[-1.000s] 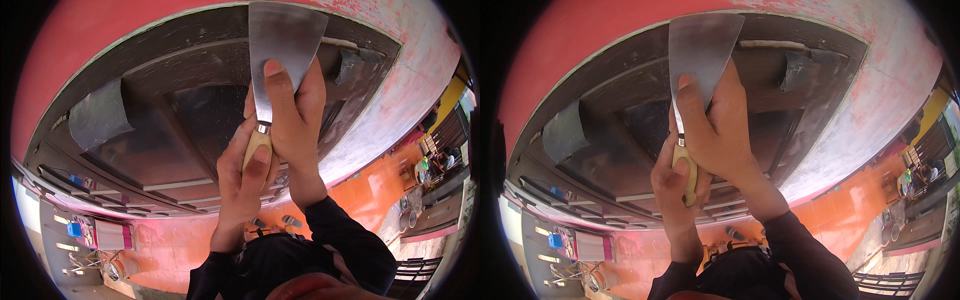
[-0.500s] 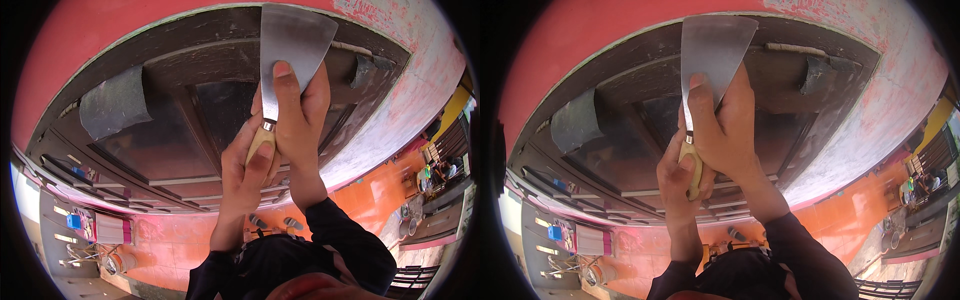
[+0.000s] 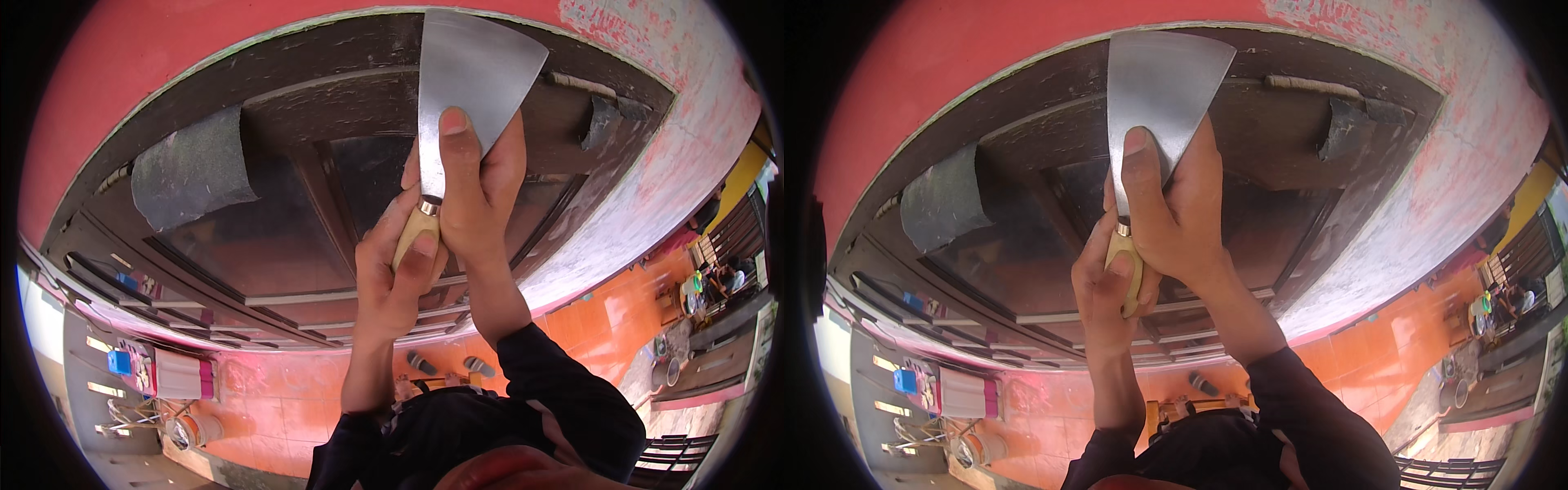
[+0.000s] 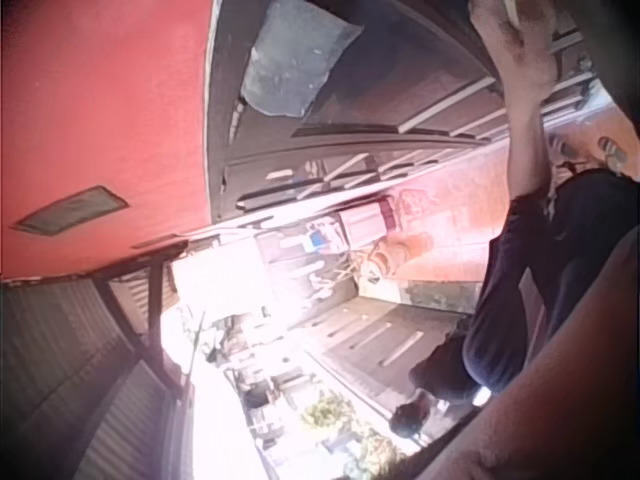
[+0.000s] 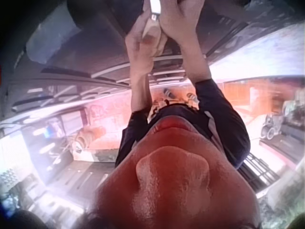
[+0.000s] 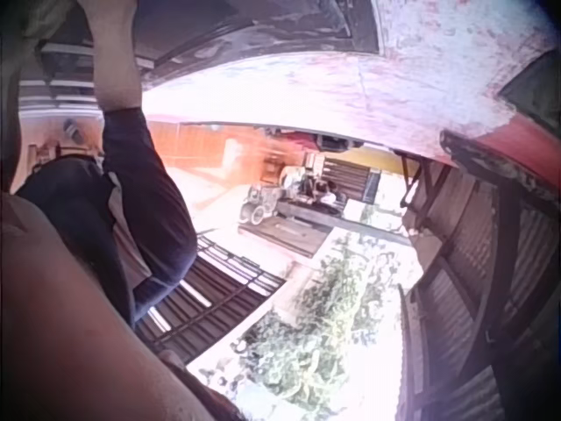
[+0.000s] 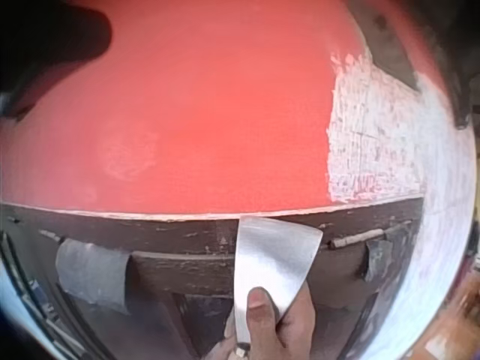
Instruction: The person uses a metal scraper to remove old paint or residue from a dark metal door frame. They repeatedly scrape along the top and side edges, occasionally wiping the blade on their clothing to clear debris.
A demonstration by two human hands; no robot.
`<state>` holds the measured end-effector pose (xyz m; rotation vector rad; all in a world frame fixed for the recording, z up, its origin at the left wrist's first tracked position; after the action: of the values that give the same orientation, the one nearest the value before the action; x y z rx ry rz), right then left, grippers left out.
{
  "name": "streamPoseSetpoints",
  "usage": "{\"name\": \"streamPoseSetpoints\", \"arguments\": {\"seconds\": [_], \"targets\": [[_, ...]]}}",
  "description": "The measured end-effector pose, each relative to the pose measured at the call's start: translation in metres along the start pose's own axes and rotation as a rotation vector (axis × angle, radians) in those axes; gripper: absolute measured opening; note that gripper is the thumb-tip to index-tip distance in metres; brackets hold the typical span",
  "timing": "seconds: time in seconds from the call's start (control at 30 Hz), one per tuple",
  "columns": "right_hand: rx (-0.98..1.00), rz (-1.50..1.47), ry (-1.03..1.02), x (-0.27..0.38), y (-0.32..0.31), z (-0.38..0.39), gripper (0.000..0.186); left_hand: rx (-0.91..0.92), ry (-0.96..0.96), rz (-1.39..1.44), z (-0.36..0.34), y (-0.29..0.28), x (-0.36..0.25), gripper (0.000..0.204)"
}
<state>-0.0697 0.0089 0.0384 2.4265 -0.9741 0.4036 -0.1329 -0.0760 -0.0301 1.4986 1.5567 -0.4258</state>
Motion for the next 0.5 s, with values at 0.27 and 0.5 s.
{"name": "streamPoseSetpoints", "arguments": {"seconds": [0.27, 0.5], "targets": [[-0.094, 0.068, 0.020, 0.003, -0.025, -0.003, 0.031, 0.060, 0.042, -0.088, -0.012, 0.012, 0.013, 0.052], [-0.045, 0.028, -0.001, -0.017, 0.003, 0.003, 0.035, 0.028, 0.058, -0.126, -0.012, -0.021, 0.004, 0.051]]}}
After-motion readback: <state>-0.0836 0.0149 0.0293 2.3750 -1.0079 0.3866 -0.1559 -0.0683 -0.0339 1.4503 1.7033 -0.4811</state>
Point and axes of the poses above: each hand's wrist, its own z-axis away from the middle knuckle, its own y-axis out of the palm, x = y × z, the point moved 5 cm from there along -z, towards the middle knuckle, and after that the axes turned 4 degrees about -x, right-handed, at the moved point
